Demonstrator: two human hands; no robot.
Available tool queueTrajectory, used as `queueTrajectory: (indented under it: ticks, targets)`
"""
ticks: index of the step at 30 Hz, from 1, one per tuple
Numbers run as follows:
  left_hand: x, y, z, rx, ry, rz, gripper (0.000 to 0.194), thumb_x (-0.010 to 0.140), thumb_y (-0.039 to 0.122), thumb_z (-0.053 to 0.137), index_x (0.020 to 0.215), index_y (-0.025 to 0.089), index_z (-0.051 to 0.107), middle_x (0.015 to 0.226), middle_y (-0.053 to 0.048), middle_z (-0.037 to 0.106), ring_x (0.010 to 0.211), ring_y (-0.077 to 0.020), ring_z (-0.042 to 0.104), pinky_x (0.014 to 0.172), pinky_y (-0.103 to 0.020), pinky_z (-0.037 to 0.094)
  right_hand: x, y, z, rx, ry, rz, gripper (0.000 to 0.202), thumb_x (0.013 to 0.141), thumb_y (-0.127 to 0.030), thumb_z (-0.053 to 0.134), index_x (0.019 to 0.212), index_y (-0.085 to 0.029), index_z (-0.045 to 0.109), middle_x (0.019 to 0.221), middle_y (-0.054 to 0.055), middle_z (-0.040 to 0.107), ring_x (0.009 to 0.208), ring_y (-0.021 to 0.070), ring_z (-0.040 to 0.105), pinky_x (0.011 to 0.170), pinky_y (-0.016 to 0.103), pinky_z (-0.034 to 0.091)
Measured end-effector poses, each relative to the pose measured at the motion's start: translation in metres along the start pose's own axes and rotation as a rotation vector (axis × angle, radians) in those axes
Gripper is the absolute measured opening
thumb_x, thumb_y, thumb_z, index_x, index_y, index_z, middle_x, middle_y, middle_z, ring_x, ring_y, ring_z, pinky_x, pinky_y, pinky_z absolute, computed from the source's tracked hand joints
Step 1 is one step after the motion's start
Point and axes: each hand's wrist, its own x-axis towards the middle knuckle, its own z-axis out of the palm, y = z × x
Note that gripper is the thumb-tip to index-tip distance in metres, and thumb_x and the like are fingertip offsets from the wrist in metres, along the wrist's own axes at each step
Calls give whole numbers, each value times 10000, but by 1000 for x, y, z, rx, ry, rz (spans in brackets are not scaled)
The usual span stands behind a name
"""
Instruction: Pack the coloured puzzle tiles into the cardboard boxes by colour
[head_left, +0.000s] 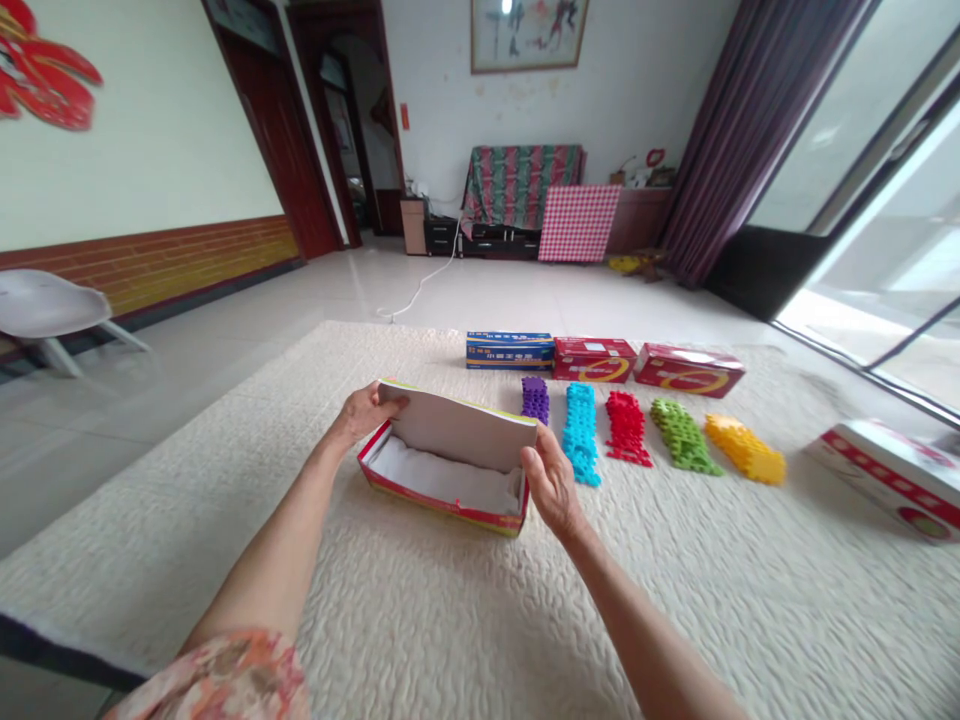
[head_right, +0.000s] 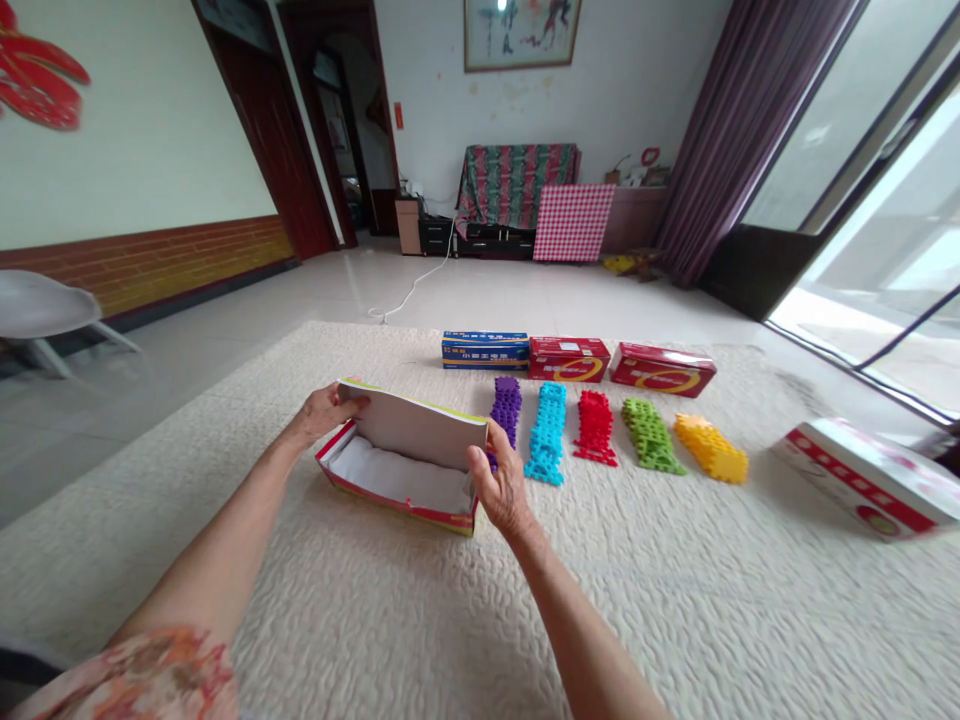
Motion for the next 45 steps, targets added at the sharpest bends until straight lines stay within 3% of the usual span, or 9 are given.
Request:
queueTrajectory:
  ticks: [6,11,20,24,29,33,37,41,45]
  targets:
    - [1,-16,14,-254,-119,-191,501,632,493,749,944,107,687,819,-78,738,741,-202,678,732,-305,520,-8,13,9,17,84,91,349,945,-395,426,1202,-197,555,1104,67,661,989,197,612,833,313,497]
    - [6,-21,18,-229,-50,-189,465,627,515,747,866,119,693,791,-64,740,723,-210,676,693,-292,521,-4,21,14,-133,138,145,319,932,-349,422,1163,-190,574,941,34,673,815,171,607,726,288,490]
    - [36,-32,7,-329,72,-167,420,638,470,750,892,141,688,742,-13,726,714,-190,670,731,-284,525,27,27,18,-119,155,80,387,923,-321,460,1293,-212,481,1170,103,637,963,192,647,796,335,547]
    - [45,-38,11,-291,169,-169,432,641,485,726,894,136,686,751,-17,719,722,-184,659,705,-271,517,31,39,21,-227,81,-7,408,913,-293,477,1313,-214,476,1301,119,573,1161,229,578,963,422,498]
    - [54,-33,6,21,251,-91,544,634,330,706,1144,153,641,1001,-81,721,897,-234,670,832,-339,520,30,49,27,-408,29,-100,432,891,-254,503,1319,-197,477,1440,149,444,1339,276,419,1079,499,398]
    - [50,-7,8,556,311,263,512,717,230,636,1226,183,614,1295,-115,601,1218,-293,536,1086,-431,373,28,53,26,-458,11,-116,355,890,-265,517,1238,-204,547,1432,147,459,1333,302,421,1074,532,391]
    - [42,13,35,725,61,552,370,826,249,581,1187,192,640,1322,-103,584,1289,-270,480,1112,-434,348,27,56,22,-490,9,-156,344,904,-266,497,1239,-205,547,1471,140,418,1367,309,370,1085,551,360]
    - [38,7,60,822,-155,541,396,817,320,639,1189,186,646,1336,-127,569,1306,-305,457,1085,-465,366,21,65,19,-502,5,-227,329,923,-236,446,1239,-218,537,1439,116,463,1361,284,375,1086,536,339]
    - [37,-1,68,881,-243,535,426,834,265,618,1257,219,603,1377,-109,535,1320,-289,434,1075,-452,373,16,69,17,-506,-5,-318,317,914,-238,429,1216,-220,525,1398,108,502,1354,282,375,1093,547,284]
